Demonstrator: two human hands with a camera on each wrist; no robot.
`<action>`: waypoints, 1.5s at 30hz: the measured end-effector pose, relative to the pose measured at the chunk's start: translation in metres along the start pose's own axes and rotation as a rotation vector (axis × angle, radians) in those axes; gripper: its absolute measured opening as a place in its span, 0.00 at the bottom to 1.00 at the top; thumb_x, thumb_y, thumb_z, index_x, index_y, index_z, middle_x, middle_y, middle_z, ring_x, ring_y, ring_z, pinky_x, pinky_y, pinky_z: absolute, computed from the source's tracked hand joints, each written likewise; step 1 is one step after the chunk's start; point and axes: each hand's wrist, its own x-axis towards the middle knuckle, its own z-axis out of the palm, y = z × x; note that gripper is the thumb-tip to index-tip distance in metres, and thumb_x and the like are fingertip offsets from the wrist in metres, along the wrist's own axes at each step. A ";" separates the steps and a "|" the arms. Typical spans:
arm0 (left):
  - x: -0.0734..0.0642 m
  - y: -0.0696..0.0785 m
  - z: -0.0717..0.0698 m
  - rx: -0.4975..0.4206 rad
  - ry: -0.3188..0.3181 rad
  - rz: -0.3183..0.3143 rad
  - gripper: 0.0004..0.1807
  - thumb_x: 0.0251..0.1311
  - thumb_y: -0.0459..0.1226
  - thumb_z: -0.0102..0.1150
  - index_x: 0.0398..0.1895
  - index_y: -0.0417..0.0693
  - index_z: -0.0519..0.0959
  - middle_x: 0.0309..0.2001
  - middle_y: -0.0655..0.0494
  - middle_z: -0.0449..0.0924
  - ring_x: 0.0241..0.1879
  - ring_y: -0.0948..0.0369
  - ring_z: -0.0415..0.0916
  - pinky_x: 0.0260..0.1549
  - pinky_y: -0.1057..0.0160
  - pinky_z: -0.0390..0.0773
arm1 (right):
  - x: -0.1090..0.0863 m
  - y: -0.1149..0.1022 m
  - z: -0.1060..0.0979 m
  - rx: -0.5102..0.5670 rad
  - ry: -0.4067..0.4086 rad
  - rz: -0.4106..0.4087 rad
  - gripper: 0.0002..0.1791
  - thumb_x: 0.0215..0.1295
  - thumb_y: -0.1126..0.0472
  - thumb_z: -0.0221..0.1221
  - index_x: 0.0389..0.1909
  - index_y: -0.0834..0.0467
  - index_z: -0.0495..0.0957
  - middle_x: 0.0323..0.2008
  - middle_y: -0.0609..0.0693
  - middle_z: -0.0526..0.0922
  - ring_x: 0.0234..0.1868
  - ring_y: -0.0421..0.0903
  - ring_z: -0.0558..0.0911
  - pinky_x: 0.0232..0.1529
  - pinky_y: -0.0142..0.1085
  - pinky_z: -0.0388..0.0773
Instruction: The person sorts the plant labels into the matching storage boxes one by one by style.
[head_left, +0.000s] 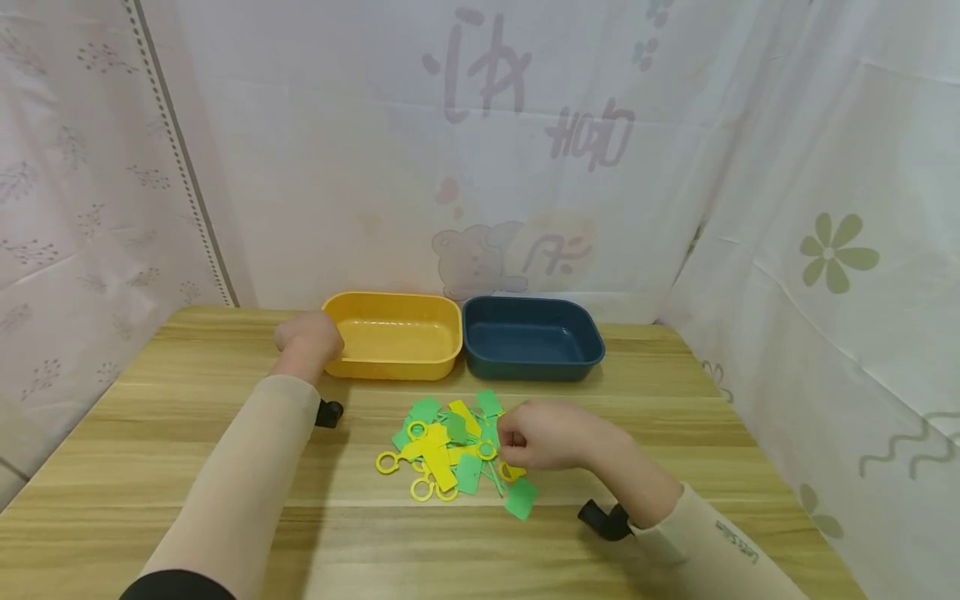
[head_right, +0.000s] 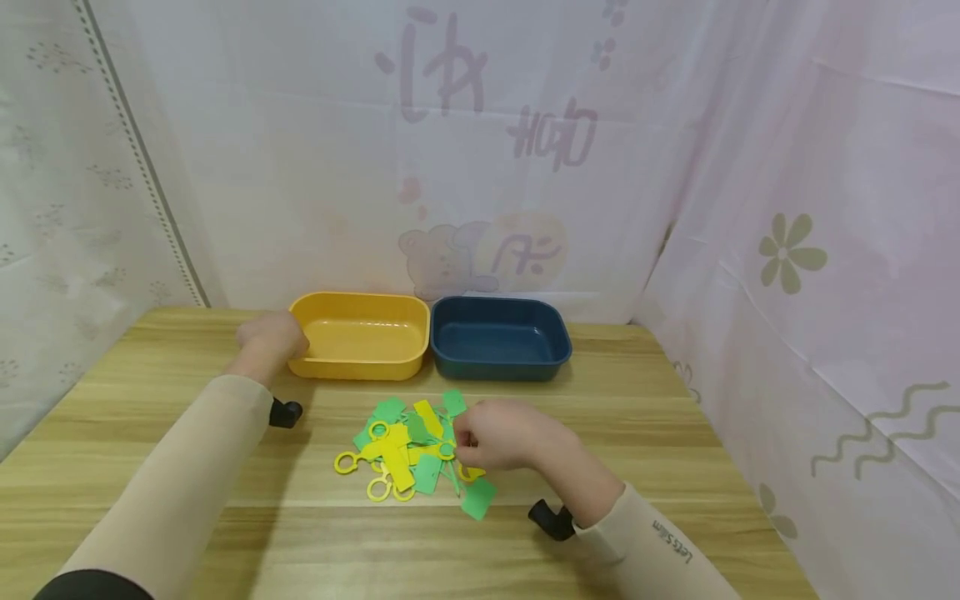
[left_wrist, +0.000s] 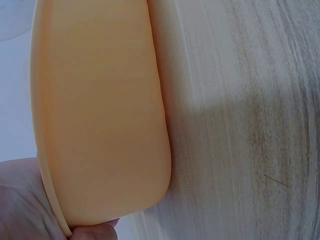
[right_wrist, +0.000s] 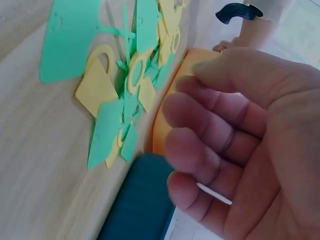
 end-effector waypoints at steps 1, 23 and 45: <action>0.000 0.000 0.000 -0.001 0.000 -0.001 0.18 0.75 0.40 0.50 0.50 0.35 0.83 0.53 0.38 0.85 0.44 0.50 0.78 0.43 0.52 0.80 | 0.000 0.001 -0.001 0.001 0.014 -0.009 0.12 0.71 0.60 0.64 0.26 0.46 0.79 0.22 0.35 0.72 0.24 0.32 0.69 0.29 0.29 0.68; 0.006 -0.002 -0.001 0.008 -0.001 -0.009 0.17 0.74 0.41 0.52 0.47 0.37 0.84 0.51 0.39 0.85 0.43 0.50 0.79 0.44 0.52 0.80 | 0.022 0.063 -0.070 -0.076 0.452 0.265 0.10 0.81 0.55 0.62 0.46 0.56 0.87 0.33 0.48 0.89 0.30 0.43 0.83 0.40 0.46 0.84; 0.006 0.000 0.004 0.004 -0.002 -0.018 0.16 0.75 0.41 0.52 0.46 0.37 0.83 0.50 0.40 0.84 0.42 0.50 0.78 0.41 0.55 0.78 | 0.032 0.116 -0.061 -0.093 0.345 0.568 0.20 0.84 0.46 0.56 0.53 0.58 0.85 0.42 0.54 0.90 0.42 0.53 0.85 0.49 0.51 0.83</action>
